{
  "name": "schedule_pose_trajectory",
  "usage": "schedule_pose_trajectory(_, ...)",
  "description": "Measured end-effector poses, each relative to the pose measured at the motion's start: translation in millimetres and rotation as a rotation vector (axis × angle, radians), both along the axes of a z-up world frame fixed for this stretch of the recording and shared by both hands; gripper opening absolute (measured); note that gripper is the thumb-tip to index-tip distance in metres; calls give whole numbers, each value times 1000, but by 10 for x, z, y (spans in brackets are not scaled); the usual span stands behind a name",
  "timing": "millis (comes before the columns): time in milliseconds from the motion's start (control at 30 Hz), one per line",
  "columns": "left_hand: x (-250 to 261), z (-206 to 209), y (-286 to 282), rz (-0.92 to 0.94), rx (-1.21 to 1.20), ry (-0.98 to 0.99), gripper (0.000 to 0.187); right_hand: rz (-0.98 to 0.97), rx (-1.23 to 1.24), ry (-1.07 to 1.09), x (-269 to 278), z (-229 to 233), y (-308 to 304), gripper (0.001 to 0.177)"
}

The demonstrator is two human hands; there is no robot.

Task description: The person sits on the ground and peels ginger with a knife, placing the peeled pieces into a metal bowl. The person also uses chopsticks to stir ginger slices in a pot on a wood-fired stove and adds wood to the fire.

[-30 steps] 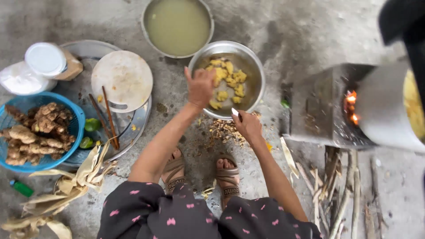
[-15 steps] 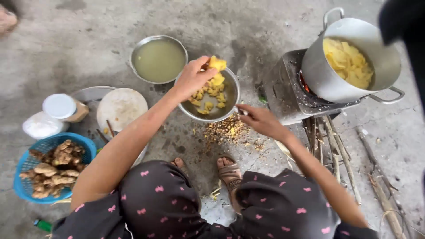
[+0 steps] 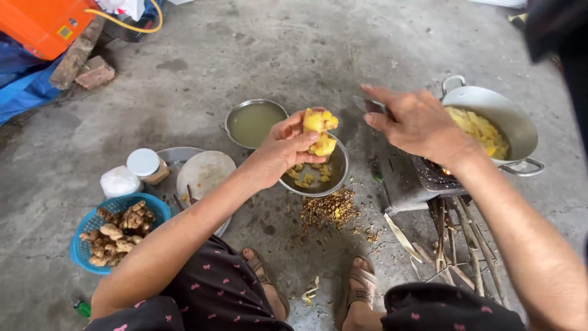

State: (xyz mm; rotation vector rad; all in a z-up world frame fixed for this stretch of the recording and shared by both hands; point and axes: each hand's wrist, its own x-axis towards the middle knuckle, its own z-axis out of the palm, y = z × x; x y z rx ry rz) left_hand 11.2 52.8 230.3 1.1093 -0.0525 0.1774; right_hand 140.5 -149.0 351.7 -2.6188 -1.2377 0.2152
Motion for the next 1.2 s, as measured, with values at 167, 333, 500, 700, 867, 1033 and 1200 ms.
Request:
schedule_pose_trajectory(167,-87,317,-18,86,-15,-8,56,202,216,-153,-158,325,198,57)
schedule_pose_trajectory(333,-117,444,-45,195,-41,-136,47,266,998,395,-499,6,109,59)
schedule_pose_trajectory(500,-132,287,-37,227,-17,-166,45,126,1459,939,-746,-1056,122,60)
schedule_pose_trajectory(700,-221,146,43,215,5,-127,40,204,1397,1134,-959,-1342,333,66)
schedule_pose_trajectory(867,-209,94,111,228,107,-125,40,211,1353,1131,-1003,-1405,454,73)
schedule_pose_trajectory(1033,-146,47,139,181,189,-163,41,178,1354,1152,-1016,-1468,513,71)
schedule_pose_trajectory(1200,-150,58,107,146,221,-161,40,131,1438,1226,-1007,-1598,552,67)
